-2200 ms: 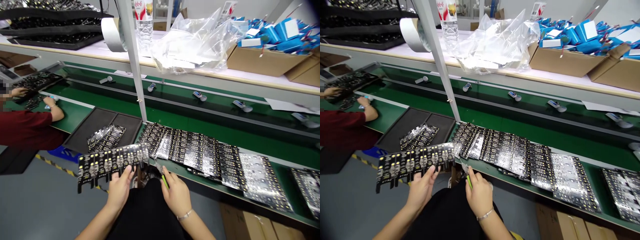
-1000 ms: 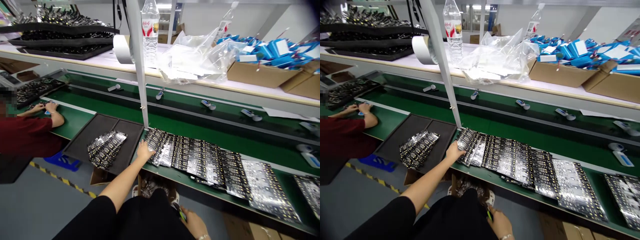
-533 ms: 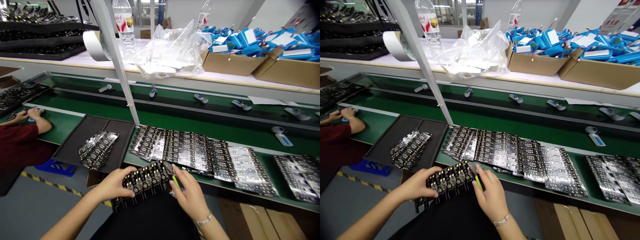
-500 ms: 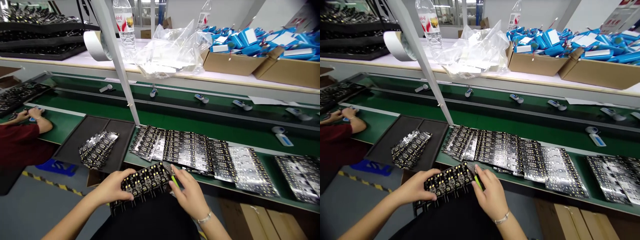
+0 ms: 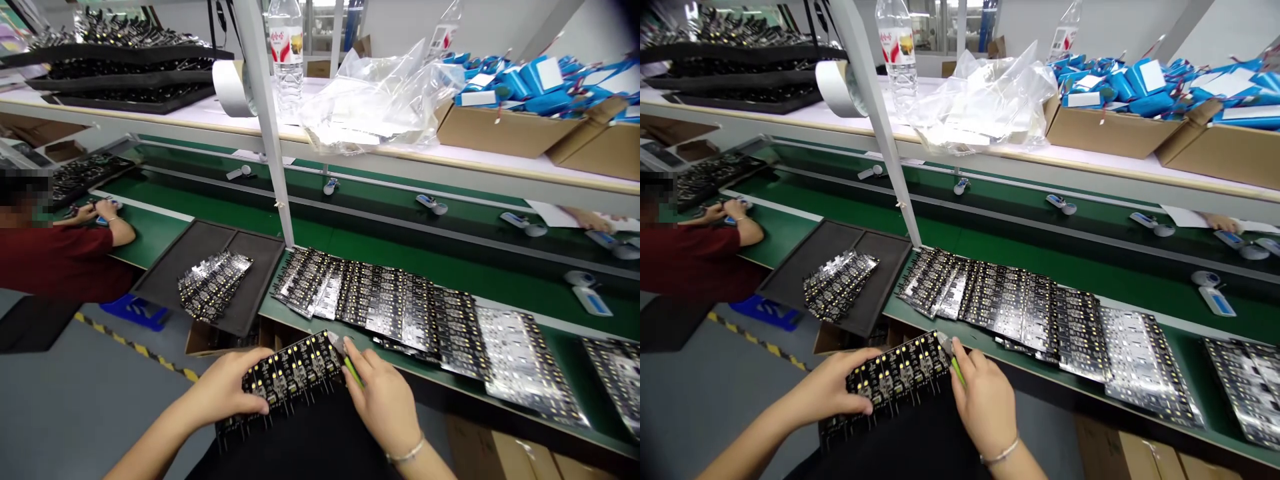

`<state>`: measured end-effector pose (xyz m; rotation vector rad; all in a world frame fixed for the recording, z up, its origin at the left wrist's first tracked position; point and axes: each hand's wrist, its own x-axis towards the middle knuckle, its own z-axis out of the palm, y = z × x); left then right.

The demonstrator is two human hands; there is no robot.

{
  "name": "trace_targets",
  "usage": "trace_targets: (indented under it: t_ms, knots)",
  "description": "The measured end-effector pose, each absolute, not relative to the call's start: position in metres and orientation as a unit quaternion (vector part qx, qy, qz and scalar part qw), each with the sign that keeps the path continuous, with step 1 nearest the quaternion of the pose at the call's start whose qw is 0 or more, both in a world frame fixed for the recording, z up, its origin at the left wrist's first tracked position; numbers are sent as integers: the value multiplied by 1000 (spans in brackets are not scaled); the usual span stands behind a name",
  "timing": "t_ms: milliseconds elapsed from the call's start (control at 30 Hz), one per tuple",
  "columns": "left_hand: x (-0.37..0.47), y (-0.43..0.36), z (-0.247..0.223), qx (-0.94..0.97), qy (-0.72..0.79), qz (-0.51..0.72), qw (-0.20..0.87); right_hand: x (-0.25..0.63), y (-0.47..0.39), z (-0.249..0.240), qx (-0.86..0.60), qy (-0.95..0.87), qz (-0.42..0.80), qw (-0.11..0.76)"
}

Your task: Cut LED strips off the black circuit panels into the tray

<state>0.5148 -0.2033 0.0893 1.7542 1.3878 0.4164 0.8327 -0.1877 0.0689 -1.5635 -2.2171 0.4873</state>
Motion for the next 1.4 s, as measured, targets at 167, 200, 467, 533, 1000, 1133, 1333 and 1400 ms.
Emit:
trace_targets:
  t_ms: [167,200,467,533,1000,1133,1333,1400]
  knots:
    - [510,-212,71,670,589,173,417,840,-192,63,-495,-816,239,177]
    - [510,-213,68,667,592,171,419,842,-192,61,-489,-818,252,170]
    - [515,-221,68,644,604,147,445,855,-206,51,-509,-776,350,132]
    - [516,-221,68,634,611,147,451,855,-211,50,-514,-776,346,116]
    - [470,-218,30,322,621,497,514,861,-194,-17,-627,-741,241,-9]
    - [478,-206,36,182,535,662,492,835,-186,-5,-590,-702,374,141]
    - [543,-205,42,299,537,499,610,771,-188,60,-500,-657,429,366]
    - [561,-211,41,348,527,462,623,762,-185,73,-511,-652,400,392]
